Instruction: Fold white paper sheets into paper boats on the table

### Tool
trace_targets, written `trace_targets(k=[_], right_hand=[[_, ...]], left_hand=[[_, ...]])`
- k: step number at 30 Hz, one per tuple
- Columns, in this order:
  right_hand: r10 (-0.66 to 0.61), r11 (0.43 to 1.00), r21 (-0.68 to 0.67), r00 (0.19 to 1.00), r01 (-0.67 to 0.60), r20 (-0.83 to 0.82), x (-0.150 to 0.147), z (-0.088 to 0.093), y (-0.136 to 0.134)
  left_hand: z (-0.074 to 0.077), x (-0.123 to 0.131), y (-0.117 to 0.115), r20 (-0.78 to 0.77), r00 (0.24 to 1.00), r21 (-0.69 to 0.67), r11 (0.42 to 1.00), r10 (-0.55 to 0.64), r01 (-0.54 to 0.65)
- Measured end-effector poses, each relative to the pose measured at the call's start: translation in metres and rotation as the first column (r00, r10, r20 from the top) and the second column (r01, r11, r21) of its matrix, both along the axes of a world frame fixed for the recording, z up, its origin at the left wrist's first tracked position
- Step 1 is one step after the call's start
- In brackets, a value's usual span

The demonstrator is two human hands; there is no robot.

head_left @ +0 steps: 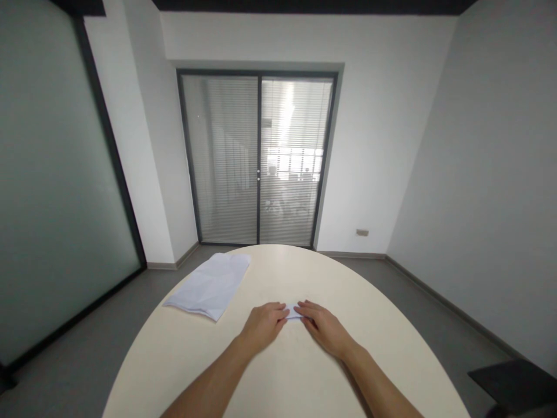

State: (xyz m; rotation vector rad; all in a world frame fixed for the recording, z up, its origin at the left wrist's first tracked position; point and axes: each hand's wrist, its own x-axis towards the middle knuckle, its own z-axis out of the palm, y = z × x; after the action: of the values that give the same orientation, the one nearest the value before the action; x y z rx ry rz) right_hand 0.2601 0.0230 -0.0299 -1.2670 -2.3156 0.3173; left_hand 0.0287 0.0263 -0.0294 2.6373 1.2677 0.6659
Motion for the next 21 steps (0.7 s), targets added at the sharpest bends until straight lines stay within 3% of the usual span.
trace_targets(k=[5,15,21], right_hand=[[0.054,0.998,0.018,0.999,-0.054,0.002,-0.003,0.004,-0.002],[0.009,0.999,0.031,0.998,-0.011,0.058,-0.009,0.009,-0.005],[0.082,0.995,-0.075,0.987,-0.073,0.135,-0.011,0.013,-0.013]], left_hand=[[0.000,0.001,0.000,-0.008,1.000,0.016,1.000,0.009,-0.009],[-0.007,0.000,0.004,0.024,1.000,0.014,1.000,0.019,-0.019],[-0.006,0.000,0.004,0.020,0.998,0.013,0.998,0.058,-0.059]])
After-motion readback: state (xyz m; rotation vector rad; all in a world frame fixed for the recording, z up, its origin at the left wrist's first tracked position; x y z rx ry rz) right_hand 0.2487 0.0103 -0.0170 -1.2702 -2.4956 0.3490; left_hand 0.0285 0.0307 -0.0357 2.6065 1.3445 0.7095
